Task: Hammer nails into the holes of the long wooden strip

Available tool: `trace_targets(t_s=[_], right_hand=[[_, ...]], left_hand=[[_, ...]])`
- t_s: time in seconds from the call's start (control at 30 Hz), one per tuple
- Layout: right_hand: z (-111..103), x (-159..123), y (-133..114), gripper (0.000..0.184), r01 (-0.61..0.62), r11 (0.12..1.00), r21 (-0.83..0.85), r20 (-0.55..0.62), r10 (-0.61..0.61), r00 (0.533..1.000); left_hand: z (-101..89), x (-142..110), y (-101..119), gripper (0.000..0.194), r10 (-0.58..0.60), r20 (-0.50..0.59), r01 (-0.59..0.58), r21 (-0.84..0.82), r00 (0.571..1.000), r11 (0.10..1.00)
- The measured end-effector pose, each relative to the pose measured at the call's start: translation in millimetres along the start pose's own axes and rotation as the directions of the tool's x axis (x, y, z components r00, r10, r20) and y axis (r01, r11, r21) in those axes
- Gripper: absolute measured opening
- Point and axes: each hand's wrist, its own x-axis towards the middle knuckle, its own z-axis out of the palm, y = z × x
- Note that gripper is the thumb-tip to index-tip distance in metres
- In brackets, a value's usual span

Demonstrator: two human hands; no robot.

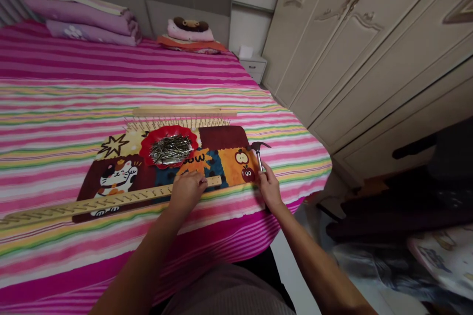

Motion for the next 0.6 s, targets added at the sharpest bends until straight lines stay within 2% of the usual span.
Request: trace_targets(t_s=[0.03, 0.1, 0.2, 0.27, 0.5, 0.6], right_hand=[[-1.2, -9.7, -5.1, 0.048, 0.064, 0.997, -0.041, 0.011, -0.063, 0.998], [-3.0, -30.7, -16.4, 0.045, 0.196, 0.974, -0.114, 0.120, -0.183, 0.976], [-2.8, -59.2, -33.7, 0.042, 0.391, 0.905, -0.167, 0.368, -0.310, 0.876], [-0.5, -72.8, -42.7, 0.042, 0.477, 0.860, -0.182, 0.463, -0.353, 0.813], [7.1, -88.2, -51.3, 0.047, 0.638, 0.726, -0.256, 0.536, -0.443, 0.719], [7.0, -87.9, -53.6, 0.047, 0.651, 0.698, -0.297, 0.565, -0.422, 0.709]], left_hand=[[0.0, -0.6, 1.1, 0.016, -0.006, -0.004, 0.006, 0.007, 1.000, 1.000], [0.4, -2.3, 3.5, 0.017, -0.020, -0.021, 0.020, 0.023, 1.000, 1.000], [1.2, -5.1, 6.6, 0.018, -0.029, -0.049, 0.032, 0.048, 0.998, 0.998], [1.1, -6.5, 8.2, 0.017, -0.028, -0.049, 0.031, 0.070, 0.998, 0.997], [-1.9, -6.5, 12.0, 0.015, -0.044, -0.010, 0.045, 0.095, 0.999, 0.994], [-1.5, -6.1, 12.0, 0.017, -0.047, -0.008, 0.047, 0.081, 0.999, 0.996]])
